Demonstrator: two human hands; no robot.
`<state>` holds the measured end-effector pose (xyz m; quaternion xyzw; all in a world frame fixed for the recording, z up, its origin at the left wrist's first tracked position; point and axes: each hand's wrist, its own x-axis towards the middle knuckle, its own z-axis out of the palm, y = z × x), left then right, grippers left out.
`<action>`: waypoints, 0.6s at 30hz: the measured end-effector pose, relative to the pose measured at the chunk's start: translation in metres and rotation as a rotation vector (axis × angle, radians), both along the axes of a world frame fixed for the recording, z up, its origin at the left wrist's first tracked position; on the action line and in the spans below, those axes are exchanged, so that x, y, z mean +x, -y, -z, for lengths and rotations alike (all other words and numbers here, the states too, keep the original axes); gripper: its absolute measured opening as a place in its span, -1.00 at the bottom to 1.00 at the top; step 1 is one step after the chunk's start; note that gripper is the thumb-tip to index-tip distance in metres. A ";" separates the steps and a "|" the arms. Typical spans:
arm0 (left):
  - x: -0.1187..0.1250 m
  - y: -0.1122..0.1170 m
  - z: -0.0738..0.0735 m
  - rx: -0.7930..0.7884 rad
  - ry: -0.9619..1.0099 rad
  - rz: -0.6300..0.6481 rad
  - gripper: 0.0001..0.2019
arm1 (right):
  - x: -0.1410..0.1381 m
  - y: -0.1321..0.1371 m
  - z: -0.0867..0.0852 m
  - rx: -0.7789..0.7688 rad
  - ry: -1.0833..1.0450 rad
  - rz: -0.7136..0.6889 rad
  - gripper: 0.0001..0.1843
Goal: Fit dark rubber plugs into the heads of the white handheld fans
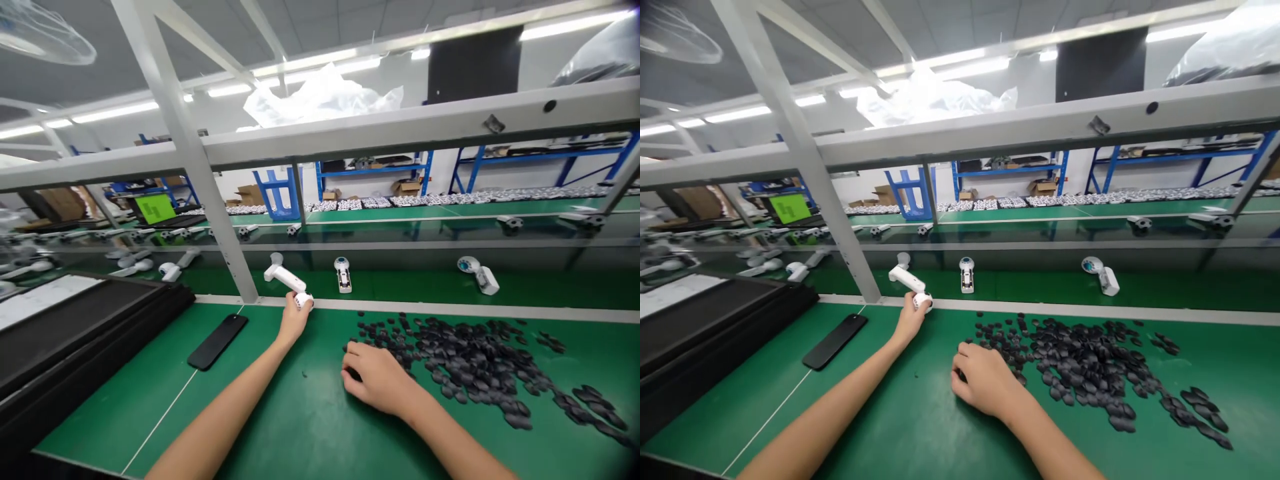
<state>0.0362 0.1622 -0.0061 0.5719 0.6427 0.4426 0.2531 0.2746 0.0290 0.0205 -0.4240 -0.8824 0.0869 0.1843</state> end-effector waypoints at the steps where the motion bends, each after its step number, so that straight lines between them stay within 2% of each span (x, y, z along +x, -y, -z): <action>1: 0.001 -0.008 -0.003 -0.016 -0.080 -0.011 -0.64 | -0.001 0.002 -0.001 0.012 -0.025 0.018 -0.85; 7: 0.013 -0.072 -0.037 -0.129 -0.495 0.007 -0.63 | -0.002 0.001 0.000 0.029 -0.077 0.116 -0.82; 11: 0.044 -0.115 -0.058 -0.108 -0.648 0.108 -0.60 | 0.003 -0.010 0.008 -0.062 -0.108 0.122 -0.80; 14: 0.086 -0.136 -0.057 -0.144 -0.677 0.189 -0.61 | 0.007 -0.018 0.012 -0.114 -0.143 0.104 -0.78; 18: 0.145 -0.145 -0.039 -0.283 -0.618 0.256 -0.63 | 0.014 -0.027 0.012 -0.086 -0.172 0.131 -0.76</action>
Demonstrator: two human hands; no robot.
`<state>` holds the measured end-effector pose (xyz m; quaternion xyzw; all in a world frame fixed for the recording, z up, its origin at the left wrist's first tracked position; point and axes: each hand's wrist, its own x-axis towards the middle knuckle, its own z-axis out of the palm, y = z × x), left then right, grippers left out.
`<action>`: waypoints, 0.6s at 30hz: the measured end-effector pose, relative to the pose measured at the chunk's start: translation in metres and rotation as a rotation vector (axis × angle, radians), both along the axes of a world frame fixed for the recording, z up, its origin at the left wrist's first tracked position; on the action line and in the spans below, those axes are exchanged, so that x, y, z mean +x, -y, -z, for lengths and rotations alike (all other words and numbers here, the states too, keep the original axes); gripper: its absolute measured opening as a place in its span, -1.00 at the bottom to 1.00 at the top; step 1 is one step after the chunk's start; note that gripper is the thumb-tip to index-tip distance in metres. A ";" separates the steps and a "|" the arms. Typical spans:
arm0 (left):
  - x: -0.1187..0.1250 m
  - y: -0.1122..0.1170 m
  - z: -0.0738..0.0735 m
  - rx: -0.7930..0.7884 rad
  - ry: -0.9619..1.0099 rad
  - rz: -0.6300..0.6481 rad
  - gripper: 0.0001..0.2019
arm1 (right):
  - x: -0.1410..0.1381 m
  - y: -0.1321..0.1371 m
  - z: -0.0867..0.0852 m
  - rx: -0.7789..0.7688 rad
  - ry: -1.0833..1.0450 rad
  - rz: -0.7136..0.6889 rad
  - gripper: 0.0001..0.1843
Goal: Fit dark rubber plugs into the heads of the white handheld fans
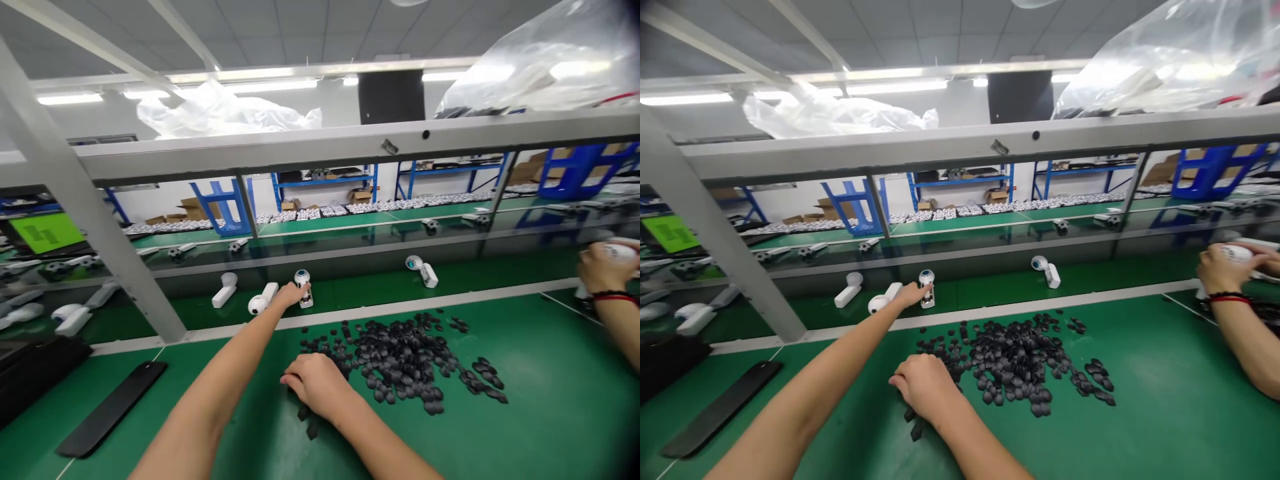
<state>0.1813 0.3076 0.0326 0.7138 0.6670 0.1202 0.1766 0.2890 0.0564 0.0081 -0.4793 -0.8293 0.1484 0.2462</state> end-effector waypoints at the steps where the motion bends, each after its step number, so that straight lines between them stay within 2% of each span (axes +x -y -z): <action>1: 0.011 0.000 0.005 -0.030 0.020 -0.005 -0.64 | 0.003 -0.002 -0.001 0.009 -0.003 0.011 -0.74; 3: 0.027 0.001 0.013 -0.070 0.061 -0.022 -0.64 | 0.008 -0.006 -0.002 0.025 -0.002 0.030 -0.73; 6: 0.037 0.002 0.018 -0.091 0.123 -0.074 -0.63 | 0.014 -0.008 -0.003 0.038 0.003 0.048 -0.75; 12: 0.039 0.010 0.017 -0.078 0.262 -0.140 -0.62 | 0.006 -0.001 -0.003 0.044 -0.003 0.025 -0.78; 18: 0.051 0.039 0.009 -0.064 0.554 -0.066 -0.62 | 0.010 0.001 -0.009 0.064 -0.058 0.053 -0.79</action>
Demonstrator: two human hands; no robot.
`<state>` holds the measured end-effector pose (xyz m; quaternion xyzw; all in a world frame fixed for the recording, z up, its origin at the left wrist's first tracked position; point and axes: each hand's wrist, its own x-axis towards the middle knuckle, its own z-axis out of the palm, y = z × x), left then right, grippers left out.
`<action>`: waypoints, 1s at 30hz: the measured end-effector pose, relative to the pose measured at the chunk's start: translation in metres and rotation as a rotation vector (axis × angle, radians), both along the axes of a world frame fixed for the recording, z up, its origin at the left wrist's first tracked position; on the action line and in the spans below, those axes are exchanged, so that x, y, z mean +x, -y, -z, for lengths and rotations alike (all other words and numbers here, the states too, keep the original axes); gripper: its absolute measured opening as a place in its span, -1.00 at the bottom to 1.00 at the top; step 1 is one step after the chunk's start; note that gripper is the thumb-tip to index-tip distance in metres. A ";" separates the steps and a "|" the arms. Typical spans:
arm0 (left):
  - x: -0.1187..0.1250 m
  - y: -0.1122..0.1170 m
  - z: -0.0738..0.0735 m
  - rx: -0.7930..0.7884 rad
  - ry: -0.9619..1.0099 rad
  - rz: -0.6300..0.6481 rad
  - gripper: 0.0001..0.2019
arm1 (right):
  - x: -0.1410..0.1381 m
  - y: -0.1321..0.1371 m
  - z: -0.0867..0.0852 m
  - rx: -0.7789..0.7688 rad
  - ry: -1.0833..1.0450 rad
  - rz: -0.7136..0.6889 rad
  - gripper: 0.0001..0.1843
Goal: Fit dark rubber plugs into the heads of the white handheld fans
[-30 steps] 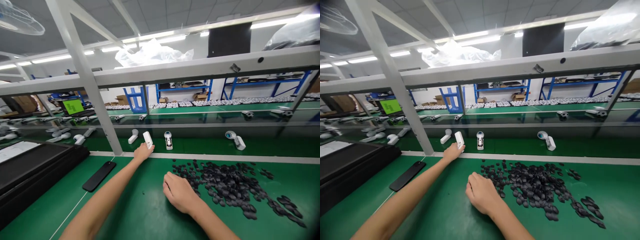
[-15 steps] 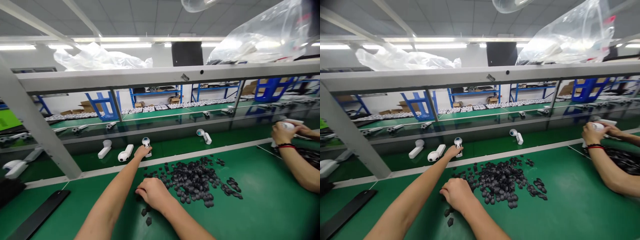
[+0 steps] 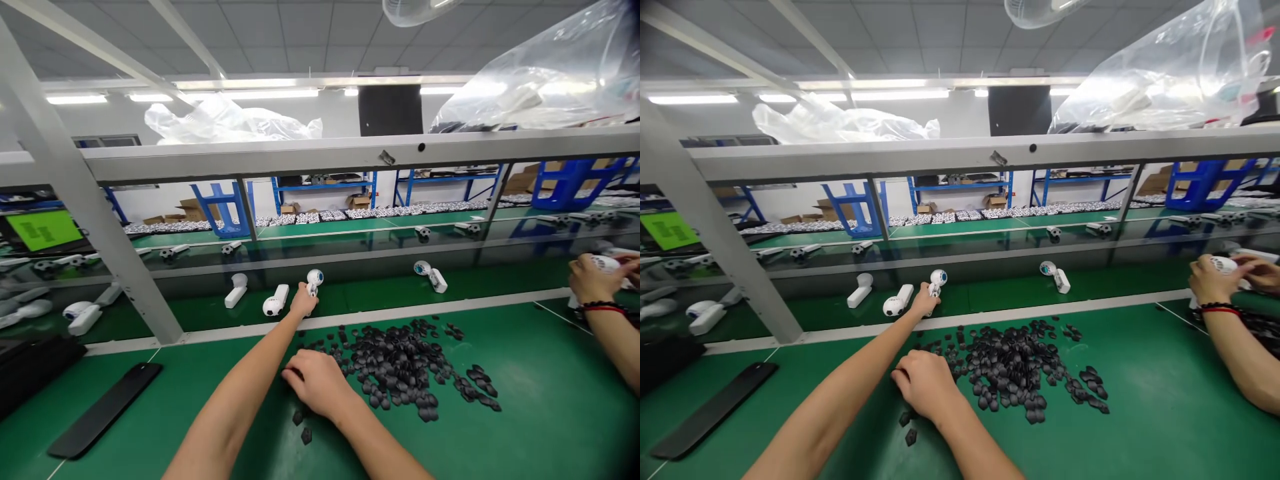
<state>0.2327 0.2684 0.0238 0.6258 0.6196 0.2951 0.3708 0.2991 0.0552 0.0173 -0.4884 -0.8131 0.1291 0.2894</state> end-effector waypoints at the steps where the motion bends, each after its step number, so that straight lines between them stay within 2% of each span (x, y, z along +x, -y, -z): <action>1: 0.001 0.007 -0.003 0.003 0.073 0.023 -0.63 | 0.003 -0.001 -0.001 0.003 -0.011 0.016 -0.79; 5: -0.011 0.047 -0.017 -0.013 0.390 0.097 -0.67 | 0.015 -0.006 -0.007 0.013 -0.057 0.068 -0.75; 9: -0.044 0.104 -0.027 -0.051 0.674 0.144 -0.68 | 0.029 -0.008 -0.013 0.080 -0.225 0.080 -0.72; 12: -0.071 0.144 -0.026 -0.101 0.790 0.175 -0.59 | 0.039 -0.006 -0.011 0.119 -0.292 0.026 -0.72; 15: -0.096 0.173 -0.015 -0.200 0.806 0.170 -0.51 | 0.042 -0.003 -0.003 0.100 -0.295 -0.052 -0.72; 18: -0.118 0.191 -0.003 -0.283 0.759 0.161 -0.46 | 0.033 0.002 0.004 0.047 -0.338 -0.095 -0.75; 20: -0.129 0.199 -0.001 -0.313 0.733 0.193 -0.46 | 0.022 0.007 0.005 0.002 -0.381 -0.110 -0.78; 23: -0.142 0.206 -0.005 -0.305 0.791 0.262 -0.52 | 0.004 0.014 -0.001 -0.091 -0.441 -0.113 -0.78; 25: -0.148 0.209 -0.009 -0.278 0.855 0.279 -0.42 | -0.007 0.018 -0.007 -0.143 -0.446 -0.122 -0.77; 27: -0.153 0.211 -0.010 -0.270 0.874 0.267 -0.29 | -0.017 0.020 -0.013 -0.161 -0.418 -0.132 -0.78; 30: -0.162 0.212 -0.006 -0.283 0.820 0.215 -0.27 | -0.029 0.020 -0.015 -0.162 -0.327 -0.123 -0.81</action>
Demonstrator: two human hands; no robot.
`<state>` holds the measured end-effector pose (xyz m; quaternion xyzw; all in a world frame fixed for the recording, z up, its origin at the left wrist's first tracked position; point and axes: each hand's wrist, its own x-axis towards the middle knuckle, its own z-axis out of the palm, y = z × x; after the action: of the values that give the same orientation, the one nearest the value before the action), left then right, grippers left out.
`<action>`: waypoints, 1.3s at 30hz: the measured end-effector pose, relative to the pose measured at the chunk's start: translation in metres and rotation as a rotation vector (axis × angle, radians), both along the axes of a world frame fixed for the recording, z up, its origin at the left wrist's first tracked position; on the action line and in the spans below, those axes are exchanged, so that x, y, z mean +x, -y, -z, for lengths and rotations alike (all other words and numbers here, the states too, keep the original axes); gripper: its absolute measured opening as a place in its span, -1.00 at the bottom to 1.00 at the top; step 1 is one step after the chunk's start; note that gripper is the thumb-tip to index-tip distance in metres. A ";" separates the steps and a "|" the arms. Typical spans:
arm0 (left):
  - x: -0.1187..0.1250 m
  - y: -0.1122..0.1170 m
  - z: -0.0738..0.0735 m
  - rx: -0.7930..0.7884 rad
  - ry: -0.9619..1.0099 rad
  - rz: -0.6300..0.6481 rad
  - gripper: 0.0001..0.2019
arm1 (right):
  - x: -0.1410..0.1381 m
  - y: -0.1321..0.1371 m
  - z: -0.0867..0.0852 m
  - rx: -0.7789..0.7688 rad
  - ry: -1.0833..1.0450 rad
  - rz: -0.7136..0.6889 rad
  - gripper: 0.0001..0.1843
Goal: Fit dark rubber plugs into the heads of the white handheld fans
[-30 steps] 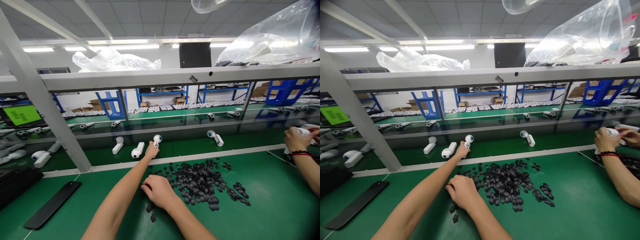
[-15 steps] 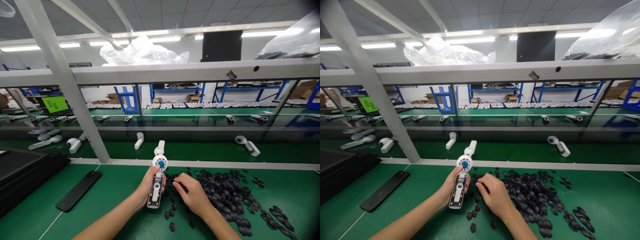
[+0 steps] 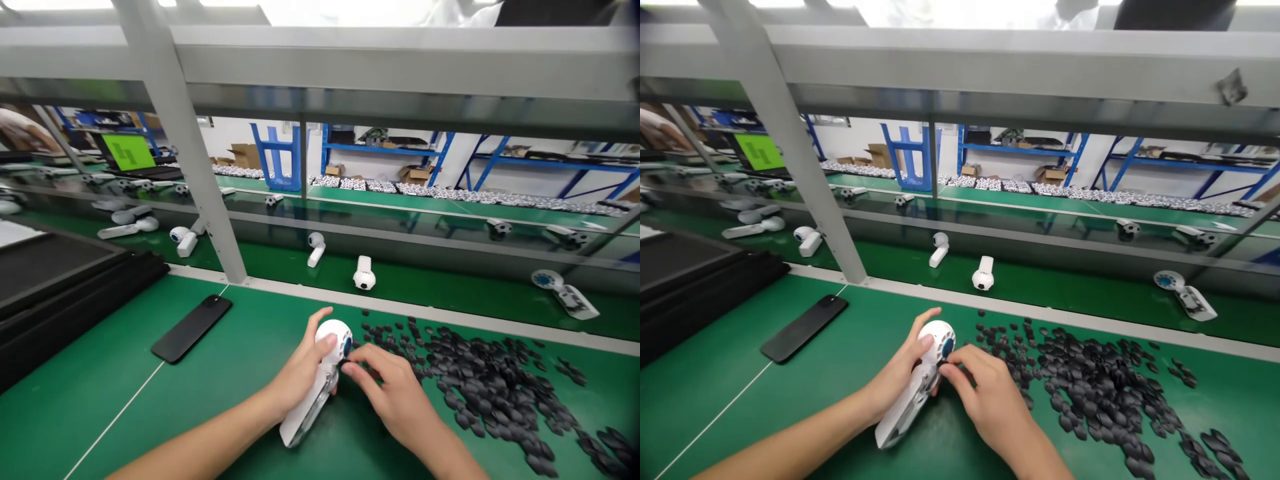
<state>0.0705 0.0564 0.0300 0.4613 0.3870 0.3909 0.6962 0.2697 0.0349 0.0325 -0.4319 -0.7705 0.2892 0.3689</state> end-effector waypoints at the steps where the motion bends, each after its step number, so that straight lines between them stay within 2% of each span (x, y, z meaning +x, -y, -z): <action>1: -0.003 0.001 0.001 0.007 -0.030 -0.011 -0.30 | -0.004 0.000 0.001 -0.001 0.036 0.001 -0.82; 4: -0.011 0.002 0.003 0.078 -0.144 -0.041 -0.38 | -0.014 -0.002 0.005 0.010 0.113 0.023 -0.83; 8: -0.015 0.005 0.003 0.256 -0.339 -0.084 -0.46 | -0.020 -0.001 0.011 0.046 0.119 0.070 -0.83; 10: -0.014 0.006 0.003 0.320 -0.399 -0.055 -0.38 | -0.018 0.000 0.014 0.055 0.139 0.076 -0.85; 13: -0.012 0.008 0.003 0.330 -0.477 0.000 -0.15 | -0.014 0.000 0.018 0.066 0.176 0.075 -0.90; 15: -0.010 0.009 0.001 0.327 -0.506 0.024 -0.15 | -0.012 0.000 0.020 0.093 0.185 0.074 -0.91; 19: -0.010 0.009 -0.003 0.350 -0.458 0.073 -0.33 | -0.011 0.001 0.023 0.153 0.236 0.100 -0.84; 23: -0.008 0.009 -0.001 0.360 -0.431 0.034 -0.36 | -0.013 0.002 0.021 0.195 0.308 0.134 -0.80; 27: -0.005 0.011 0.003 0.367 -0.396 0.021 -0.40 | -0.010 0.000 0.014 0.141 0.264 0.108 -0.85; 31: -0.005 0.008 0.007 0.180 -0.258 0.116 -0.38 | 0.012 -0.009 0.004 0.078 0.196 -0.032 -0.87; 34: -0.011 0.000 0.007 0.053 -0.163 0.111 -0.40 | 0.038 -0.012 -0.002 0.046 0.268 -0.041 -0.78; 37: -0.021 -0.012 0.004 0.047 -0.139 0.063 -0.46 | 0.056 -0.009 -0.007 -0.059 0.439 -0.094 -0.81; 39: -0.027 -0.019 0.003 0.075 -0.137 0.037 -0.49 | 0.059 -0.005 -0.009 -0.123 0.522 -0.125 -0.84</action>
<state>0.0430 0.0751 0.0274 0.5196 0.4105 0.3598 0.6573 0.3287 0.0403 0.0412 -0.4651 -0.8456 0.2367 0.1121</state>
